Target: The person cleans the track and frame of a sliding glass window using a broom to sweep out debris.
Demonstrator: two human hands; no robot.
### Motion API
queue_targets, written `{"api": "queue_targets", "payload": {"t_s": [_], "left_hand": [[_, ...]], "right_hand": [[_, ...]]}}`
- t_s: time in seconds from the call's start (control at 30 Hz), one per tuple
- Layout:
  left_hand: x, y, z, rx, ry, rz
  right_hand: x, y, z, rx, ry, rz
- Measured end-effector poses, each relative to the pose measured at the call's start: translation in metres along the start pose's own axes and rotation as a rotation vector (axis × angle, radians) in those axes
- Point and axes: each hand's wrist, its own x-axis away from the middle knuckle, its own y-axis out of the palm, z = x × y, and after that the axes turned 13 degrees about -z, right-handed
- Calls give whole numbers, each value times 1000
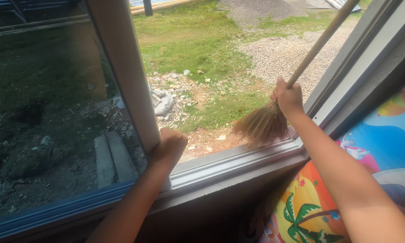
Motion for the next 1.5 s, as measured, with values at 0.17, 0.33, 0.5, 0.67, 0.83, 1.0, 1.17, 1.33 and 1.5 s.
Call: {"api": "queue_targets", "payload": {"t_s": [0.17,0.33,0.5,0.67,0.83,1.0,1.17,1.33,1.5], "left_hand": [[0,-1,1,-21,-22,17],[-2,-5,-2,30,-81,69],[6,-10,-2,82,-92,99],[4,-13,-3,26,-96,102],[1,-10,-2,-20,-60,62],[5,-22,-8,150,-47,258],[15,-38,-25,474,174,541],[18,-43,-28,584,250,625],[17,-42,-30,583,267,681]], "right_hand": [[-10,12,-10,185,125,5],[24,117,7,-644,228,-110],[5,99,-42,-643,218,-18],[20,94,-9,-407,200,-52],[4,52,-40,138,-16,-20],[25,111,-43,-146,256,-131],[32,169,-56,-668,256,-60],[20,156,-56,-811,237,57],[48,150,-21,-81,45,-67]]}}
